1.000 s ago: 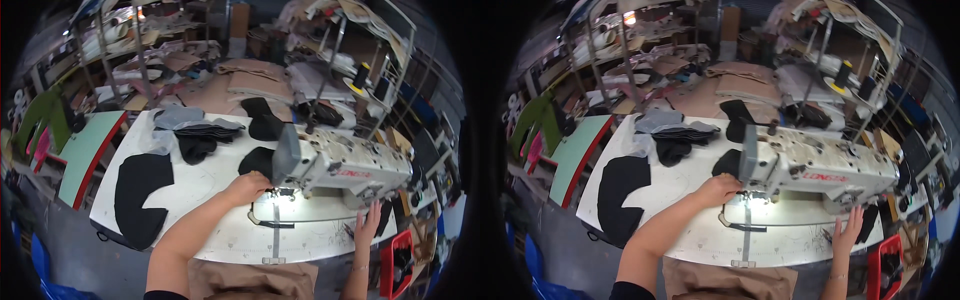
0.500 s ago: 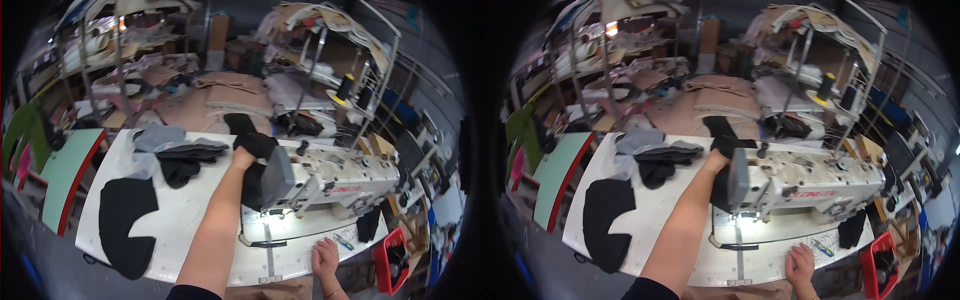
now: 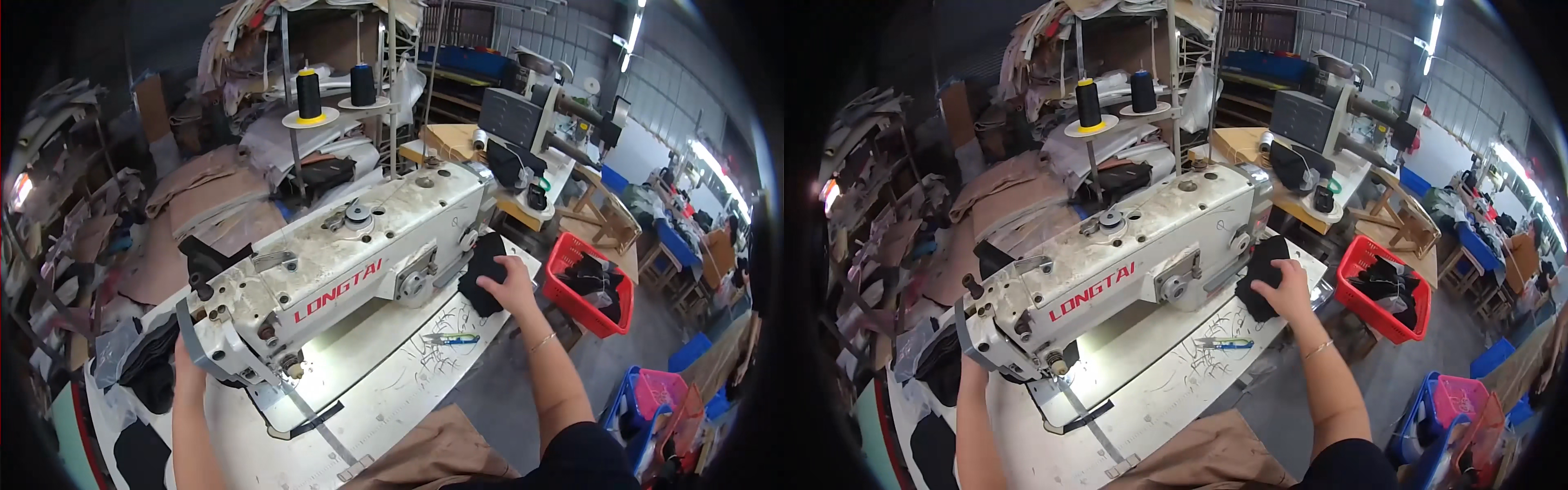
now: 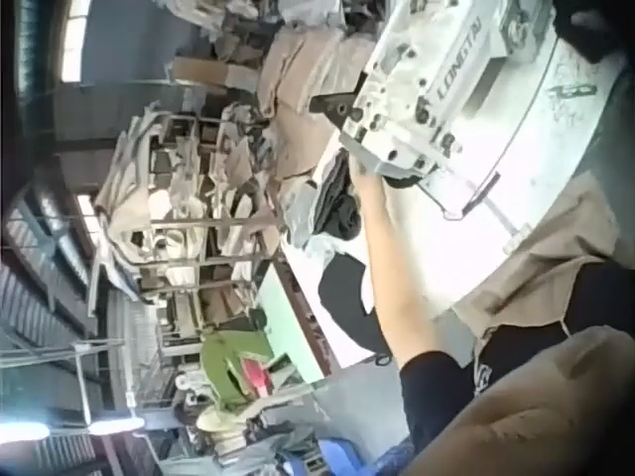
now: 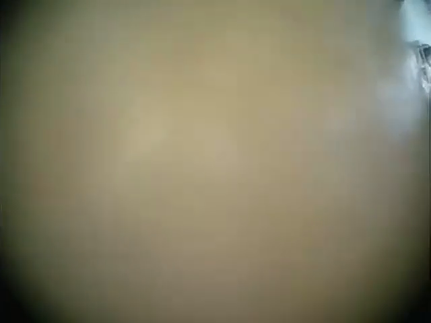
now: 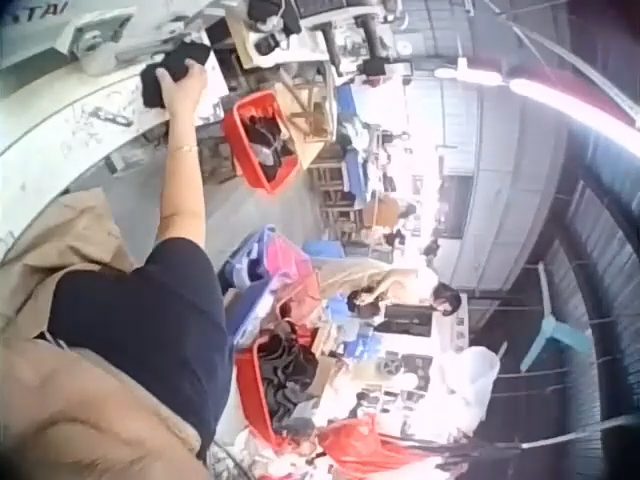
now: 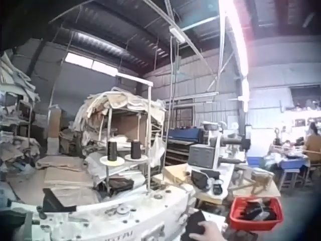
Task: Stitching black material components together using an industrial sewing machine.
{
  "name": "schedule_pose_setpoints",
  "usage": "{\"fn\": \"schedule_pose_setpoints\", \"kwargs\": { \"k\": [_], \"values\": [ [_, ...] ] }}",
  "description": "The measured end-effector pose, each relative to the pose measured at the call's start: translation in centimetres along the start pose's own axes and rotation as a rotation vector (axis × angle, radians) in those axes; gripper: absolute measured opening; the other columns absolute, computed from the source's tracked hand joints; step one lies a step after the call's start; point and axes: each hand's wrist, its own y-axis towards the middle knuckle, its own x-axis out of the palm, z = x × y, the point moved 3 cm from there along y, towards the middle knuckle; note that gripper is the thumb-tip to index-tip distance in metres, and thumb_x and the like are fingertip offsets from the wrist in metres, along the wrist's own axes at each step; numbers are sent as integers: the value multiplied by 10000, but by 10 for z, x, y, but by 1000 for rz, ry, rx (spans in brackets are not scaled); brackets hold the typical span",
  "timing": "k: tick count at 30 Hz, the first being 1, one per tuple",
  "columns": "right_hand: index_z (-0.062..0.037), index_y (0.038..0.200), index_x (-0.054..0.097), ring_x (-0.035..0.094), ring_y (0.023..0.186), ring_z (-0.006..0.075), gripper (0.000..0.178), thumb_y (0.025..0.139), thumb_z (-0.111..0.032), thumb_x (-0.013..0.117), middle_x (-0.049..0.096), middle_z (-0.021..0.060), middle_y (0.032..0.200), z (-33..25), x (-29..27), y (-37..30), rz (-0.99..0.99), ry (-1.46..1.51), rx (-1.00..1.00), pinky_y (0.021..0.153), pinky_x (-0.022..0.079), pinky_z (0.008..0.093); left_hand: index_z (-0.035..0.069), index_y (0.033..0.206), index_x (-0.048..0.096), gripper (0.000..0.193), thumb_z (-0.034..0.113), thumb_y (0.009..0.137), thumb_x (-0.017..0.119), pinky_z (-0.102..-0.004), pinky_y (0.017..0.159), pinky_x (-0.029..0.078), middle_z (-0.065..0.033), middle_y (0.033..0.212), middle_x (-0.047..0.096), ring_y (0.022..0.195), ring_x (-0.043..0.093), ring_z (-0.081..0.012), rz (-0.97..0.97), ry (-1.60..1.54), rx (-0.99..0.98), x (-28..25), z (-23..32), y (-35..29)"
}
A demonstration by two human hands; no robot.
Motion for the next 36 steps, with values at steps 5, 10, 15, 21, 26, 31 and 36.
{"fn": "schedule_pose_setpoints", "kwargs": {
  "k": [5, 10, 15, 21, 26, 31, 36],
  "values": [
    [-35, 972, 685, 632, 879, 362, 226, 770, -136, 689, 662, 167, 948, 34, 25, 9, -387, -177, -42, 817, 508, 411, 12, 1253, 516, 420, 57, 848, 621, -339, 1023, 374, -106, 1271, 547, 1210, 483, -195, 172, 139, -100, -37, -22, -115],
    [-13, 914, 639, 619, 779, 351, 103, 820, -53, 626, 634, 169, 832, 30, -24, 26, 143, -20, -109, 684, 490, 391, 3, 1268, 503, 408, 33, 867, 573, -353, 1074, 327, -127, 1377, 465, 1260, 454, -228, -40, 17, 80, 40, 10, -204],
    [-38, 952, 602, 597, 667, 268, 155, 799, -15, 614, 622, 84, 792, -116, -57, -67, -13, 116, -673, 564, 483, 370, 21, 1372, 383, 484, 37, 918, 553, -359, 1074, 336, -118, 1383, 456, 1266, 444, -217, -493, -420, -158, 168, 25, -237],
    [-94, 1053, 634, 644, 860, 266, 378, 720, -226, 755, 663, 69, 912, -196, -58, -199, -773, 735, -835, 729, 530, 379, 7, 1119, 604, 244, 172, 942, 564, -264, 805, 477, -65, 950, 671, 863, 595, -142, -131, -336, -182, 205, -17, -242],
    [-15, 1109, 600, 633, 862, 181, 492, 696, -170, 819, 670, 71, 927, -204, -51, -163, -736, 1037, 1, 751, 509, 293, 34, 870, 608, 126, 152, 899, 574, -420, 615, 456, -175, 766, 589, 697, 576, -360, -320, 286, 295, 175, 12, -291],
    [10, 937, 628, 579, 723, 81, 244, 730, -28, 751, 644, 15, 802, -182, -4, -199, -1165, 1017, 311, 660, 475, 223, 70, 1173, 613, 309, 226, 908, 583, -390, 834, 502, -152, 1028, 660, 948, 633, -321, -301, 413, 152, 117, 3, -303],
    [6, 867, 620, 546, 681, 75, 130, 777, -40, 703, 619, 7, 755, -173, -3, -189, -1118, 1103, 478, 642, 453, 224, 56, 1013, 676, 216, 170, 834, 635, -408, 869, 486, -162, 1016, 653, 966, 616, -326, 550, 1038, 146, -99, 27, -249]
  ]
}}
